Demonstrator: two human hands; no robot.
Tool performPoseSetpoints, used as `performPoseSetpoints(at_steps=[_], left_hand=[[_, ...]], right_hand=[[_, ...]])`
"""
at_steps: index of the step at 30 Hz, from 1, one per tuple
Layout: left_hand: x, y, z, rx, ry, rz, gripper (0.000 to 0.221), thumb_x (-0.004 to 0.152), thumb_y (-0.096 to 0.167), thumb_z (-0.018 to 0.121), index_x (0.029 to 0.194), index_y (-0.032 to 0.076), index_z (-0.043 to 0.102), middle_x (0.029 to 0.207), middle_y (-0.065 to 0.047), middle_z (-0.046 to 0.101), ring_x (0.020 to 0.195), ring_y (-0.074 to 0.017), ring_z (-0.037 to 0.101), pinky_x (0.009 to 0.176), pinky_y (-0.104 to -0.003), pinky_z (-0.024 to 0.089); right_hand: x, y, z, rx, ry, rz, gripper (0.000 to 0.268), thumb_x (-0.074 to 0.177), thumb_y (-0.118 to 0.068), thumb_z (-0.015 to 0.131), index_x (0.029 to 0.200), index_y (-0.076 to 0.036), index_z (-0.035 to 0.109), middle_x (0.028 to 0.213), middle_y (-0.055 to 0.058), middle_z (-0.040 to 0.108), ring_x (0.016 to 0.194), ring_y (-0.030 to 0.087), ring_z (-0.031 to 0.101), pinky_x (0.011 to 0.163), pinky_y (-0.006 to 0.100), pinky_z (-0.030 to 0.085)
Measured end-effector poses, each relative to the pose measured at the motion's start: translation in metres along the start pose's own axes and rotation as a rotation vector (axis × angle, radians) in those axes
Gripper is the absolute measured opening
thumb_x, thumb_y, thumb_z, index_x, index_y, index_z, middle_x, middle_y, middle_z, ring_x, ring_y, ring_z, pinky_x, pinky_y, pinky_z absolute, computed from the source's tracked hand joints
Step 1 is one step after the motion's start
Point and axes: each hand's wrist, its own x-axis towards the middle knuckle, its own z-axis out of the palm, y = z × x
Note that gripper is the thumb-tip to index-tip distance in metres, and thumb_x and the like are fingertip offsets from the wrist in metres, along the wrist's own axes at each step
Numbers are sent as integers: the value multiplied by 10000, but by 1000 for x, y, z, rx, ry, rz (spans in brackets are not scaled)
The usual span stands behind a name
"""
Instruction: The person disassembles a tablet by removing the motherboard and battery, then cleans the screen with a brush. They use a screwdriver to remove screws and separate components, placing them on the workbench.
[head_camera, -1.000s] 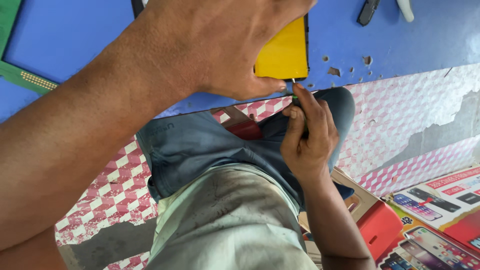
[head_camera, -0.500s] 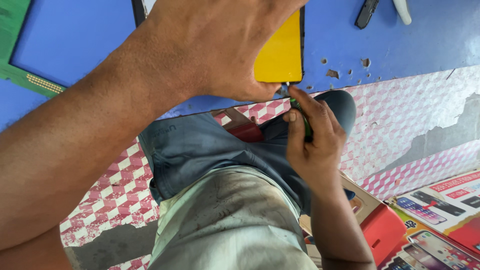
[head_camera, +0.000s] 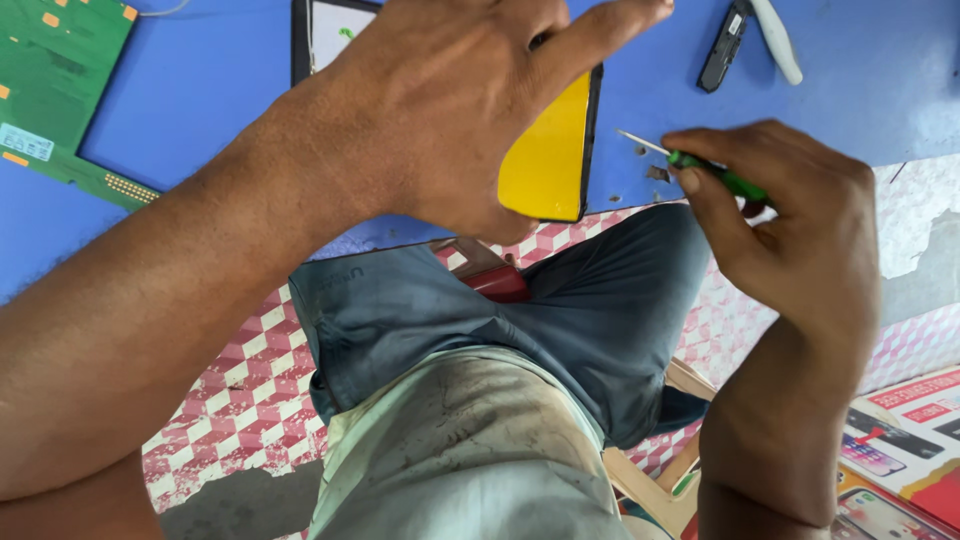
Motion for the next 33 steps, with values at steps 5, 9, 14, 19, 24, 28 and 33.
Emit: performPoseSetpoints(at_steps=[5,9,14,19,24,28,33], left_hand=[[-3,1,-1,-51,47,67,1365,501,585,966,1595,128,291,1147,-163,572,1118,-368,563,958,-500,454],[-6,3,2,-4,13,75,1458,386,553,944,1605,157,250,1097,-117,560,1091,-334,549,984,-489,442],[-4,4,-3,-66,-109,34,1488,347,479,936,1628,224,224,1110,-85,562,1041,-311,553,916,-478,443],[-2,4,-5,-107,-132,36,1457,375,448,926,1629,229,218,1094,-85,559,1035,-321,546,917,-496,445],[-2,4,-2,-96,-123,40,1465,372,489,933,1627,221,228,1099,-97,559,1035,-329,539,921,-486,457],[-1,4,-2,-90,-98,65,1439,375,506,940,1612,228,261,1133,-97,568,1055,-328,543,905,-494,462],[-4,2,-5,-132,-61,70,1390,434,528,959,1607,225,278,1168,-105,579,1080,-331,545,915,-506,463]], right_hand=[[15,0,15,-27,59,-4,245,921,68,718,1152,-6,752,971,136,717,751,175,686,608,278,512],[13,7,17,32,54,16,253,906,65,703,1137,-24,754,960,119,716,761,158,689,625,272,515],[14,27,20,105,13,4,214,946,38,730,1145,-33,761,973,111,722,747,125,690,650,243,527],[16,24,25,63,26,-34,201,920,20,758,1111,-42,771,958,91,723,719,151,667,642,256,510],[18,16,18,-204,89,-213,237,905,13,773,1124,-77,778,990,78,710,743,194,669,675,299,520],[25,40,22,65,-64,-98,233,924,-19,794,1148,-80,779,868,76,679,662,164,621,615,262,469],[16,66,38,380,-58,9,196,982,26,728,1170,-24,754,909,96,691,713,99,670,629,215,499]])
